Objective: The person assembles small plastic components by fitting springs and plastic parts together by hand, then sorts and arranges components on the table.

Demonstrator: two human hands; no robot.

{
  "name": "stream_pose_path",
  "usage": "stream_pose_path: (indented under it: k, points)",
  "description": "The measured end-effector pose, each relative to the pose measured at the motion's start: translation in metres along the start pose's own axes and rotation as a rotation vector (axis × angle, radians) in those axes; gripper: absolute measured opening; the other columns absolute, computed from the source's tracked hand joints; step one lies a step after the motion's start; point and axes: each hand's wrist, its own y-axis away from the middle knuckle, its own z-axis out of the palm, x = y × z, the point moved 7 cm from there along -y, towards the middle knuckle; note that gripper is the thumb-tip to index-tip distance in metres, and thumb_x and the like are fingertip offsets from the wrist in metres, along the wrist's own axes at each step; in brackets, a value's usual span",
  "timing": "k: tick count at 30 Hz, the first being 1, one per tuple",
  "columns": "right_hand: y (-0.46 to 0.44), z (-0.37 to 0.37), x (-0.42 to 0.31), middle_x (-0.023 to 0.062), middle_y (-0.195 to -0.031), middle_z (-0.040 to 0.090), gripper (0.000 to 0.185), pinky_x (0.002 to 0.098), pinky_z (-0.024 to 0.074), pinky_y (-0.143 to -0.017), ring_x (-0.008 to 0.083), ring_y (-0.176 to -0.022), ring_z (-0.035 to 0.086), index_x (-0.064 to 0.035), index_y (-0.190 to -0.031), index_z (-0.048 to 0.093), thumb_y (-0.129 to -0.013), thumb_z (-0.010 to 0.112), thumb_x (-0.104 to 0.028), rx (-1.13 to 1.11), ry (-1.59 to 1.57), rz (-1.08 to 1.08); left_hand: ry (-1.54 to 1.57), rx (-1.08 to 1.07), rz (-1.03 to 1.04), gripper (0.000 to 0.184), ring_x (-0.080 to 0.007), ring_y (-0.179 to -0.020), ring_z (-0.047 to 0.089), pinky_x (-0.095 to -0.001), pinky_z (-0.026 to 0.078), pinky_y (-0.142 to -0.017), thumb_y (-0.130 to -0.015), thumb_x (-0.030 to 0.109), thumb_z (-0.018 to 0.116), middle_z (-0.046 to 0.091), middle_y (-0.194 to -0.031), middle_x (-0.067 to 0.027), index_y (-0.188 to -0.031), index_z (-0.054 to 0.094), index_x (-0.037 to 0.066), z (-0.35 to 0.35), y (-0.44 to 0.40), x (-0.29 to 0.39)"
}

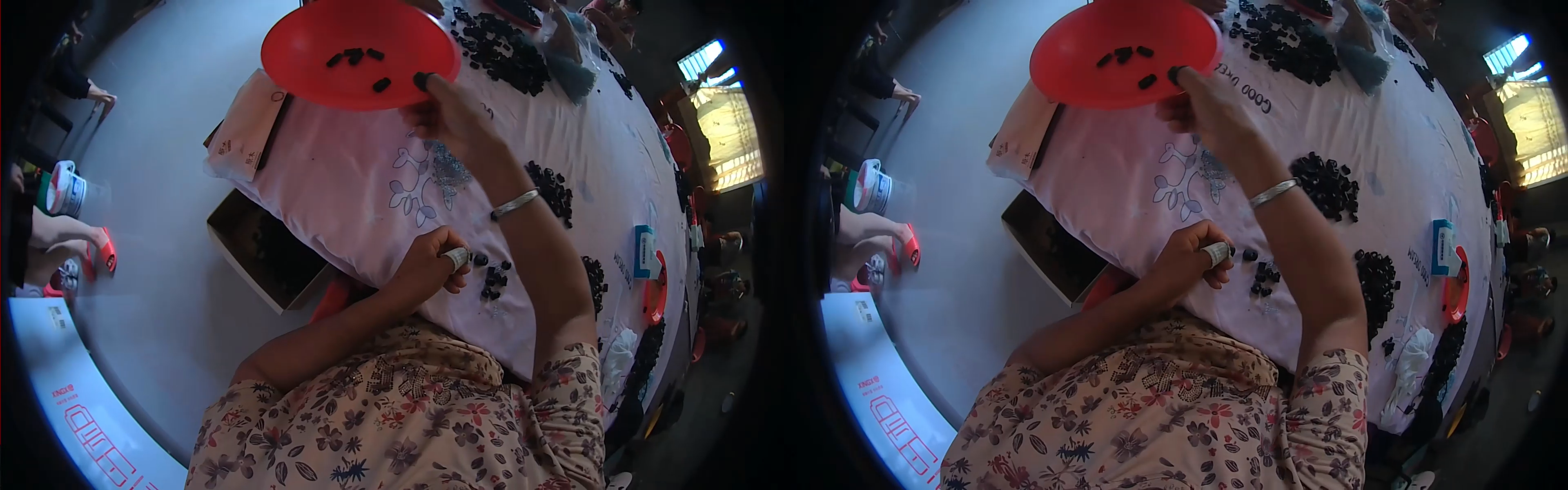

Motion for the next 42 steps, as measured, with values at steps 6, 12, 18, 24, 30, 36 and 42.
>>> stream_pose_path:
  k: [6,12,18,24,30,36,42]
  points:
    - [-0.002,0.019,0.045,0.0132,-0.077,0.063,0.027,0.0305,0.0512,-0.049,0.0203,-0.059,0.063,0.0019,-0.093,0.056,-0.088,0.051,-0.024,0.073,-0.128,0.055,-0.06,0.029,0.017,0.005,-0.0141,-0.062,0.059,-0.0265,0.05,-0.054,-0.089,0.005,0.049,0.058,-0.078,-0.0074,-0.092,0.052,0.002,0.003,0.003,0.002]
    - [0.041,-0.004,0.035,0.0109,-0.082,0.063,0.022,0.0271,0.0509,-0.052,0.0164,-0.061,0.062,-0.0019,-0.096,0.055,-0.091,0.048,-0.022,0.046,-0.11,0.083,-0.076,0.028,0.005,0.006,-0.0135,-0.062,0.059,-0.0259,0.049,-0.054,-0.09,0.005,0.049,0.059,-0.078,-0.0072,-0.093,0.053,0.003,0.002,0.005,0.005]
    - [0.063,-0.098,0.024,0.0023,-0.075,0.056,0.016,0.0184,0.0373,-0.043,0.0063,-0.051,0.045,-0.0013,-0.095,0.054,-0.093,0.043,-0.012,0.246,-0.312,0.031,-0.029,0.007,0.043,0.006,-0.0121,-0.062,0.059,-0.025,0.048,-0.053,-0.091,0.006,0.049,0.059,-0.078,-0.0067,-0.094,0.054,0.004,-0.005,0.004,0.002]
    - [0.099,-0.183,0.034,-0.0004,-0.07,0.051,0.011,0.0174,0.0285,-0.04,0.0038,-0.049,0.037,-0.0032,-0.095,0.048,-0.093,0.038,-0.008,0.332,-0.665,-0.007,-0.105,0.017,0.162,0.008,-0.0133,-0.064,0.059,-0.0256,0.048,-0.054,-0.091,0.004,0.048,0.06,-0.079,-0.0086,-0.096,0.054,0.002,-0.005,0.004,0.003]
    - [0.137,-0.213,0.05,-0.0009,-0.069,0.051,0.011,0.0181,0.0288,-0.04,0.0048,-0.049,0.038,-0.0033,-0.096,0.047,-0.094,0.038,-0.008,0.364,-0.854,-0.056,-0.161,0.022,0.163,0.009,-0.0127,-0.063,0.058,-0.0246,0.047,-0.053,-0.09,0.002,0.047,0.059,-0.079,-0.0083,-0.097,0.053,0.003,-0.004,0.006,0.003]
    - [0.144,-0.21,0.051,-0.0008,-0.067,0.051,0.011,0.0194,0.0309,-0.041,0.0057,-0.05,0.04,-0.0055,-0.092,0.048,-0.094,0.038,-0.01,0.373,-0.876,-0.054,-0.159,0.023,0.164,0.01,-0.0109,-0.061,0.057,-0.0228,0.046,-0.05,-0.09,0.0,0.046,0.059,-0.078,-0.0068,-0.097,0.053,0.003,-0.005,0.005,0.001]
    - [0.128,-0.195,0.043,-0.0006,-0.068,0.051,0.009,0.0198,0.0328,-0.043,0.0063,-0.05,0.04,-0.0043,-0.093,0.048,-0.093,0.04,-0.008,0.376,-0.869,-0.036,-0.151,0.028,0.164,0.012,-0.0109,-0.061,0.057,-0.0229,0.047,-0.05,-0.09,-0.001,0.045,0.059,-0.078,-0.0069,-0.098,0.053,0.003,-0.006,0.004,0.001]
